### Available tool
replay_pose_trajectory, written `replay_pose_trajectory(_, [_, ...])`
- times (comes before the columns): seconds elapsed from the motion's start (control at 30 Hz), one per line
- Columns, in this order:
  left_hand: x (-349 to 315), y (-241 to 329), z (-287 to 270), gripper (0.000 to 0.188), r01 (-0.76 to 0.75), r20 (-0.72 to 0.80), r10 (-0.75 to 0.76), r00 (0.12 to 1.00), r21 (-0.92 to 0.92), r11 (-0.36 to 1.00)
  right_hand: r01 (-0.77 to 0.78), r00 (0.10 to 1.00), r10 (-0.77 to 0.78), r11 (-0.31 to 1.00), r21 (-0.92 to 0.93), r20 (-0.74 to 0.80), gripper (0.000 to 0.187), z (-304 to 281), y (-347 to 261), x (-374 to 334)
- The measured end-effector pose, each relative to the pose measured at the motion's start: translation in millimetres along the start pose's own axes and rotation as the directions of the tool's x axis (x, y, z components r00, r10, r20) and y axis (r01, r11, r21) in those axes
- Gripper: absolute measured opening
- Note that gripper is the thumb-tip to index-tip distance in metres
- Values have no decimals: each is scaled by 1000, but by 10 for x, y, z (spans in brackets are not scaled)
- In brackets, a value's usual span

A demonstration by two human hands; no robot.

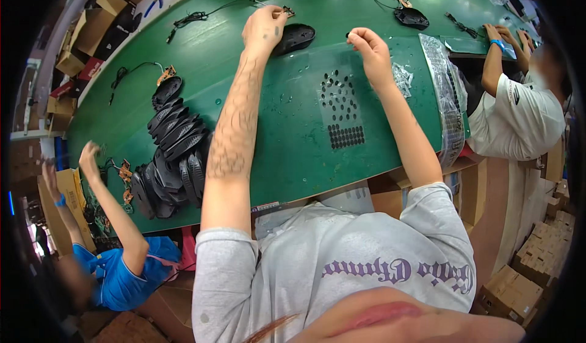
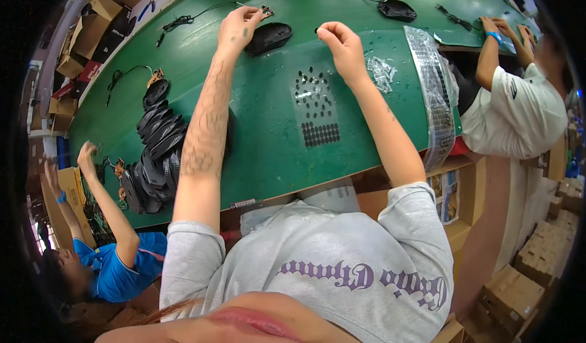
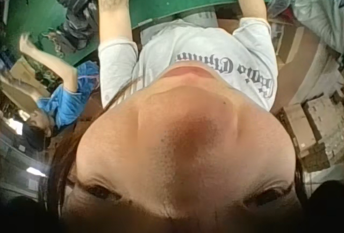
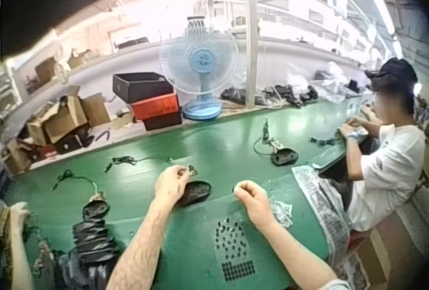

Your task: Manually assembling small electronic circuit boards and connecting wires at a workbench station.

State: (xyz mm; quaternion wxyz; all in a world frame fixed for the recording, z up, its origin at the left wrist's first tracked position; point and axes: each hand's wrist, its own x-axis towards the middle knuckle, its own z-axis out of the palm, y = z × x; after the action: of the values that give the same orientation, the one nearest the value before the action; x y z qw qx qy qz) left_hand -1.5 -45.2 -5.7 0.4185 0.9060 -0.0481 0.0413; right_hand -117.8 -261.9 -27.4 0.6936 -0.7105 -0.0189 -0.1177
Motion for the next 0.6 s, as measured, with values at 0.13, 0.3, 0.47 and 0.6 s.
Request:
replay_pose_trajectory(0.13, [571, -513, 256, 34, -100, -113, 145, 983, 337, 936, -13, 1000, 13, 988, 153, -1, 13, -43, 206, 128])
replay_pose_trajectory(0.3, [685, -528, 286, 36, -27, -13, 31, 999, 232, 972, -99, 995, 98, 968, 230, 15, 15, -97, 269, 79])
replay_pose_trajectory(0.47, [223, 10, 127, 37, 142, 40, -137, 990, -362, 921, -163, 984, 177, 905, 392, 1, 16, -138, 252, 129])
replay_pose_trajectory(0.6, [-668, 330, 205, 28, 95, -39, -155, 987, -635, 767, -202, 976, 213, 844, 496, 35, 18, -59, 128, 70])
